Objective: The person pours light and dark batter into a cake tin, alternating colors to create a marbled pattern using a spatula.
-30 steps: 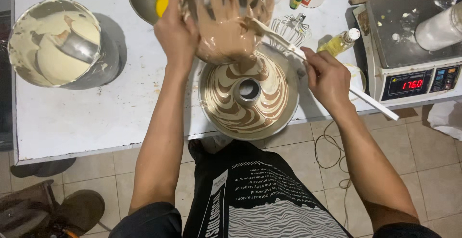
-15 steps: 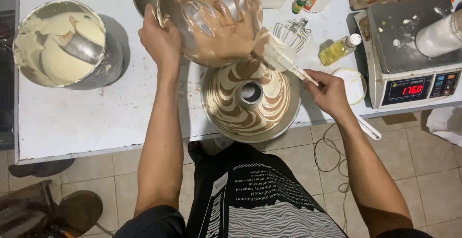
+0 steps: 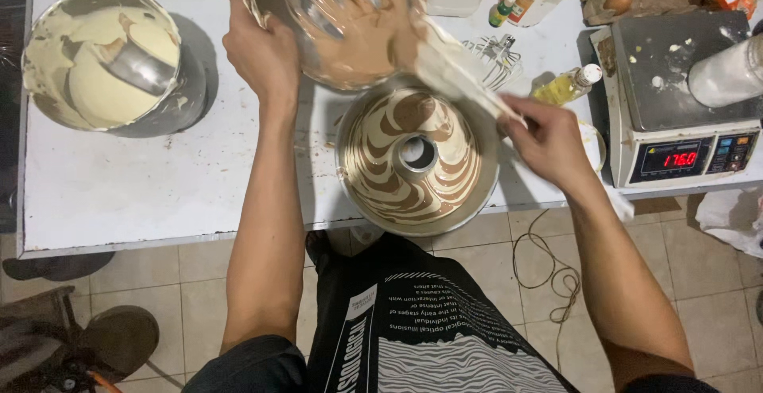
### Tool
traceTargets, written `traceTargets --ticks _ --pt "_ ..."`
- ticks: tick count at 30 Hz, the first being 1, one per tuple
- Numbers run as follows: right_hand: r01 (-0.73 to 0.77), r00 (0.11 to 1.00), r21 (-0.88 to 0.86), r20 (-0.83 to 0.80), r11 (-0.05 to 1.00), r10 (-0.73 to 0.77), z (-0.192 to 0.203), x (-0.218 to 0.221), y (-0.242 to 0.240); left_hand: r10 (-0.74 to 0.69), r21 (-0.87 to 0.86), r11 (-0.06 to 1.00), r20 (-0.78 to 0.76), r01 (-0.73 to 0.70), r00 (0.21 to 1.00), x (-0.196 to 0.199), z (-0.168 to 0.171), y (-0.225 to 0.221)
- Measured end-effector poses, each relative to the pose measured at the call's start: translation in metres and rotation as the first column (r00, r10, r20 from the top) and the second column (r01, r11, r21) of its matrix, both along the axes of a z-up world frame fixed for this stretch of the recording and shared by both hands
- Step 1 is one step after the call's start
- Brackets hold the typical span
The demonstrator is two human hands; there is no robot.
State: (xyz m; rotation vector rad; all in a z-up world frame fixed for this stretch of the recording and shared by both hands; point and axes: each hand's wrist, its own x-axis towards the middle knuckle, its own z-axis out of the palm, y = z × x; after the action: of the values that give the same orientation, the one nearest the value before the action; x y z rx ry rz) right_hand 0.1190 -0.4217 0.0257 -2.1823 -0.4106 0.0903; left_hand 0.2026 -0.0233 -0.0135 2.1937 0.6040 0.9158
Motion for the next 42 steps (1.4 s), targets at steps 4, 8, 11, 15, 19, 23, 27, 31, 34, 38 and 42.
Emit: traceTargets --ticks 4,8,11,15,19,23,27,31,34,38,42 --pt "0.076 0.732 -0.480 0.622 0.874 0.278 -0.018 0.028 0.004 -0.109 -0.110 0.989 -0.057 0.102 0.992 0.006 -0.014 0.012" --pt "0.063 0.680 -0.568 0.627 0.821 0.381 0.005 0.019 -0.017 -0.204 -0.346 0.928 -0.155 0.140 0.967 -0.018 0.015 0.031" --pt "0.002 0.664 -0.625 0.584 0.780 0.467 0.027 0.010 -0.035 -0.158 -0.336 0.937 -0.151 0.100 0.976 -0.026 0.020 0.048" --pt "-0.009 0.825 -0.570 0.460 0.821 0.328 0.025 0.015 -0.047 -0.181 -0.479 0.871 -0.111 0.107 0.977 -0.032 0.028 0.062" --pt "-0.113 0.930 -0.271 0.309 0.956 0.198 0.012 0.025 -0.025 -0.232 -0.650 0.748 -0.073 0.130 0.970 -0.046 0.037 0.060" --pt "-0.049 0.962 -0.232 0.249 0.971 0.108 0.017 0.001 0.012 -0.112 -0.523 0.851 -0.080 0.054 0.990 -0.052 -0.020 0.082" --pt "-0.169 0.985 -0.165 -0.060 0.972 0.162 0.018 -0.028 0.013 -0.039 -0.509 0.858 -0.188 -0.064 0.981 -0.140 0.025 0.067" --pt "0.064 0.981 -0.069 -0.180 0.996 -0.075 0.006 -0.036 0.029 -0.069 -0.650 0.718 -0.422 -0.249 0.904 -0.211 0.021 0.079" --pt "0.074 0.973 -0.022 -0.220 0.997 -0.077 -0.006 -0.031 0.066 -0.093 -0.608 0.732 -0.537 -0.308 0.838 -0.238 -0.049 0.105" --pt "0.047 0.975 0.016 -0.217 0.999 -0.043 -0.002 -0.031 0.118 -0.106 -0.604 0.721 -0.580 -0.340 0.807 -0.243 -0.105 0.141" --pt "0.074 0.987 -0.133 -0.130 0.988 -0.091 0.012 -0.034 0.164 -0.330 -0.618 0.767 -0.608 -0.170 0.723 -0.241 -0.071 0.190"
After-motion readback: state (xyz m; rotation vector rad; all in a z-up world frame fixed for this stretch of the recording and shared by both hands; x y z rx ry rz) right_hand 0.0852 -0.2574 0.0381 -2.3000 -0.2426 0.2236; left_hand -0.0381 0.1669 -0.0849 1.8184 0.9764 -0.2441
